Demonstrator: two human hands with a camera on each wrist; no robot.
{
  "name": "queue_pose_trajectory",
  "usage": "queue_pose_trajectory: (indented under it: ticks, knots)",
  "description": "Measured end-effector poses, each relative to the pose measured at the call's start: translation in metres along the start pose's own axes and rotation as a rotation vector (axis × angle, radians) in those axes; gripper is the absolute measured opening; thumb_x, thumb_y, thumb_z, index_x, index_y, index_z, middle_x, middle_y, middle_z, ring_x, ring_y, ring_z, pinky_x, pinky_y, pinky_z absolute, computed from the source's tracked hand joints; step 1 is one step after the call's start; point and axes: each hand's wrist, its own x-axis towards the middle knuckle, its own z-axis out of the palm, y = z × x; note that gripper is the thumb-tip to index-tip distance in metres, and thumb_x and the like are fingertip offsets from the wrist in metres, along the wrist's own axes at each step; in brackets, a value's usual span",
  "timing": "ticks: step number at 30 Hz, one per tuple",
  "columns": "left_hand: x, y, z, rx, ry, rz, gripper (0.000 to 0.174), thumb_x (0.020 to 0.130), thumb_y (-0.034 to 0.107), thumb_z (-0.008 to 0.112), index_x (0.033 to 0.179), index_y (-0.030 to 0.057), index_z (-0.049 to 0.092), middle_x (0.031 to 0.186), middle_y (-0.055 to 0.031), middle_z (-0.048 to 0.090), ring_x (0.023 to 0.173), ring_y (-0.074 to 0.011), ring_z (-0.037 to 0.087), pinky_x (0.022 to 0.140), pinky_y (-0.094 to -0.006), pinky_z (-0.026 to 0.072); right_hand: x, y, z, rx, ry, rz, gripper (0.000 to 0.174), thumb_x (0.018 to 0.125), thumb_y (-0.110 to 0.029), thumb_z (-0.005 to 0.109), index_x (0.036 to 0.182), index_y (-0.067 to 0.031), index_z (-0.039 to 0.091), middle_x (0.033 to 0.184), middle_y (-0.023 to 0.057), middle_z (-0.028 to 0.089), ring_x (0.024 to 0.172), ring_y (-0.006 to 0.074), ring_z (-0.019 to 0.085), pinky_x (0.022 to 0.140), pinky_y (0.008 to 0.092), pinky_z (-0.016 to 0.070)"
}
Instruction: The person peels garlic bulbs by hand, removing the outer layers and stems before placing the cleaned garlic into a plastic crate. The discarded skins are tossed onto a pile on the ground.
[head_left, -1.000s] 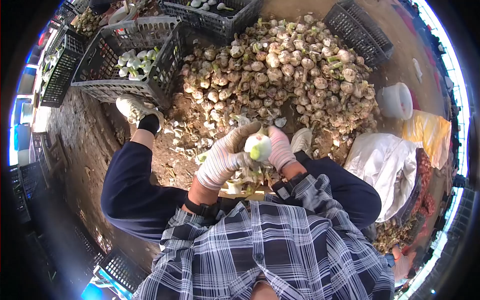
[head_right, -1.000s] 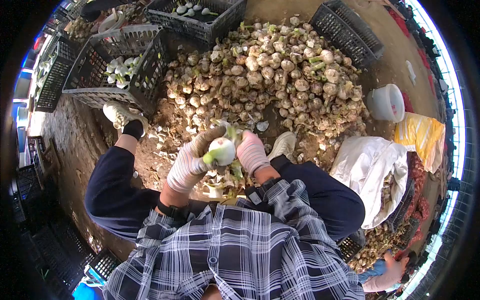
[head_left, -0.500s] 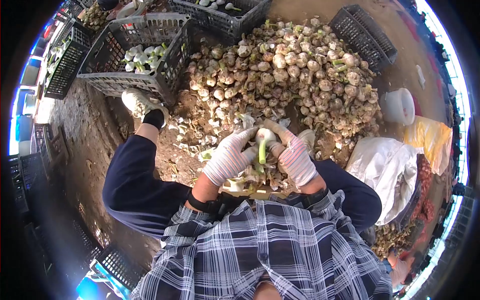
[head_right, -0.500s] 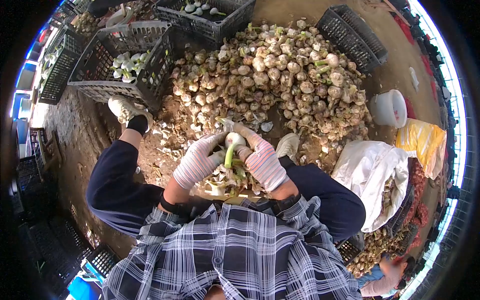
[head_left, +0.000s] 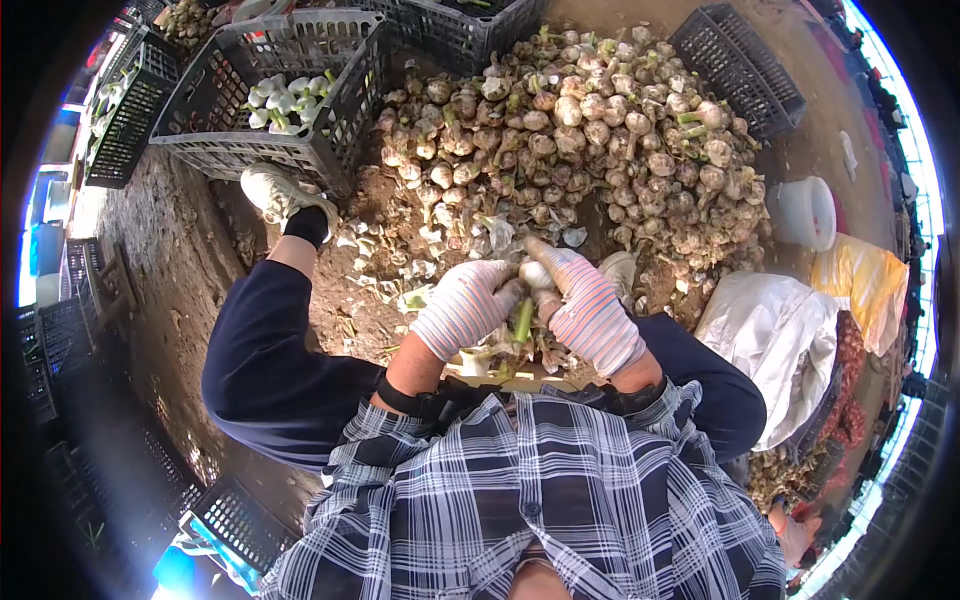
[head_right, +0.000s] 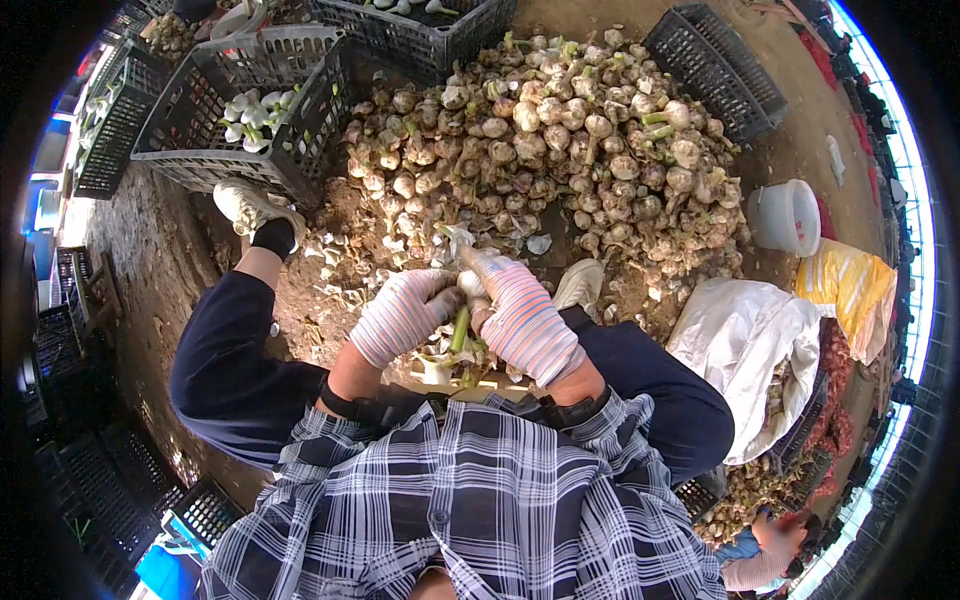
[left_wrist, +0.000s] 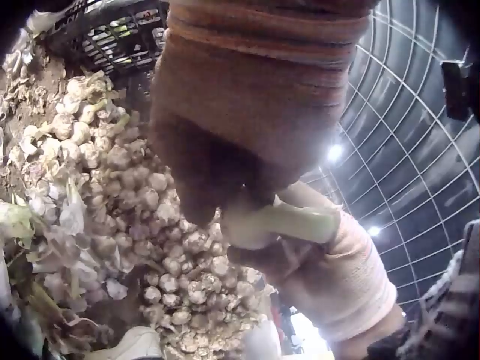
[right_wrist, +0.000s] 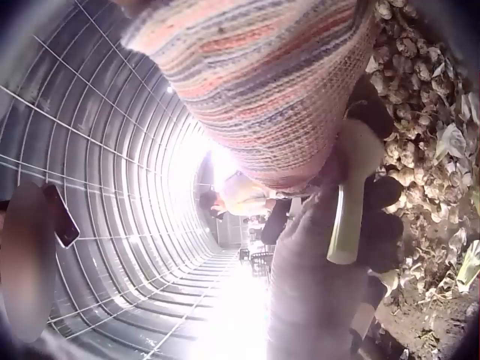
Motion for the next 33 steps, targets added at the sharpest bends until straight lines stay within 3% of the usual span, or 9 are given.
queue_pose_trajectory:
  ticks: [4, 8, 12, 16, 18, 22, 25, 27, 33]
  knots:
    - [0.000, 0.002, 0.004, 0.152, 0.233, 0.095, 0.021, 0.091, 0.024, 0.062, 0.095, 0.0034, 0.067, 0.074, -0.0190, 0.064, 0.068, -0.0346, 0.066, 0.064, -0.0415, 0.0522, -0.002, 0.014, 0.012, 0.115, 0.059, 0.000, 0.058, 0.083, 0.002, 0.060, 0.140, -0.0015, 0.052, 0.126, 0.0201, 0.061, 0.115, 0.0325, 0.060, 0.099, 0.0344, 0.0487]
    - [0.009, -0.012, 0.013, -0.834, 0.255, -0.345, 0.018, 0.093, 0.012, 0.054, 0.098, -0.0007, 0.066, 0.069, -0.0023, 0.061, 0.056, -0.0095, 0.056, 0.053, -0.0244, 0.0459, 0.001, 0.000, 0.007, 0.809, 0.029, 0.254, 0.052, 0.089, 0.002, 0.054, 0.141, -0.0021, 0.052, 0.131, 0.0128, 0.061, 0.117, 0.0223, 0.059, 0.102, 0.0305, 0.0468]
    - [0.009, -0.020, 0.014, -1.120, 0.382, -0.352, 0.021, 0.094, 0.018, 0.055, 0.098, -0.0004, 0.064, 0.069, -0.0037, 0.060, 0.052, -0.0107, 0.053, 0.049, -0.0237, 0.0431, 0.003, 0.016, 0.025, 1.191, -0.008, 0.430, 0.053, 0.094, -0.002, 0.051, 0.147, -0.0030, 0.045, 0.126, 0.0098, 0.061, 0.113, 0.0178, 0.059, 0.100, 0.0278, 0.0471]
    - [0.009, -0.016, 0.016, -1.186, 0.418, -0.363, 0.021, 0.094, 0.021, 0.056, 0.095, 0.0009, 0.063, 0.069, -0.0046, 0.059, 0.052, -0.0121, 0.053, 0.048, -0.0245, 0.0428, 0.008, 0.010, 0.036, 0.756, 0.010, 0.422, 0.053, 0.092, -0.005, 0.056, 0.143, -0.0020, 0.046, 0.110, 0.0064, 0.064, 0.088, 0.0114, 0.060, 0.078, 0.0256, 0.0511]
    - [0.008, -0.028, 0.017, -1.289, 0.395, -0.290, 0.020, 0.094, 0.022, 0.057, 0.092, 0.0033, 0.062, 0.069, -0.0047, 0.058, 0.053, -0.0132, 0.052, 0.048, -0.0256, 0.0425, 0.009, 0.019, 0.034, 0.986, -0.091, 0.540, 0.052, 0.090, -0.006, 0.058, 0.141, -0.0015, 0.047, 0.107, 0.0062, 0.064, 0.084, 0.0110, 0.060, 0.074, 0.0249, 0.0507]
    - [0.022, -0.074, -0.008, -1.586, 0.908, -0.492, 0.025, 0.098, 0.027, 0.053, 0.091, 0.0060, 0.064, 0.071, -0.0036, 0.061, 0.059, -0.0141, 0.056, 0.053, -0.0291, 0.0474, 0.000, 0.035, 0.037, 1.537, -0.120, 0.569, 0.048, 0.087, -0.008, 0.063, 0.134, 0.0003, 0.051, 0.108, 0.0106, 0.067, 0.081, 0.0154, 0.063, 0.071, 0.0288, 0.0529]
    - [0.011, -0.076, -0.003, -1.427, 0.656, -0.420, 0.027, 0.098, 0.028, 0.056, 0.096, 0.0013, 0.062, 0.078, -0.0083, 0.065, 0.065, -0.0192, 0.062, 0.060, -0.0325, 0.0526, -0.001, 0.041, 0.038, 1.680, -0.131, 0.607, 0.049, 0.087, -0.013, 0.067, 0.132, -0.0001, 0.053, 0.112, 0.0138, 0.067, 0.082, 0.0189, 0.064, 0.071, 0.0315, 0.0535]
    - [0.010, -0.046, 0.003, -1.265, 0.421, -0.206, 0.050, 0.088, 0.035, 0.075, 0.117, -0.0030, 0.062, 0.102, -0.0136, 0.069, 0.092, -0.0226, 0.068, 0.084, -0.0340, 0.0563, -0.002, 0.042, 0.040, 1.651, -0.083, 0.681, 0.051, 0.087, -0.017, 0.068, 0.133, -0.0010, 0.053, 0.109, 0.0121, 0.066, 0.079, 0.0187, 0.062, 0.068, 0.0309, 0.0518]
    - [0.014, -0.047, 0.014, -0.842, 0.129, -0.190, 0.021, 0.091, -0.002, 0.064, 0.110, 0.0014, 0.072, 0.106, -0.0072, 0.073, 0.101, -0.0170, 0.067, 0.092, -0.0311, 0.0539, -0.002, 0.057, 0.053, 1.694, -0.292, 0.804, 0.041, 0.088, -0.021, 0.064, 0.124, -0.0037, 0.055, 0.098, 0.0047, 0.060, 0.062, 0.0102, 0.043, 0.055, 0.0254, 0.0370]
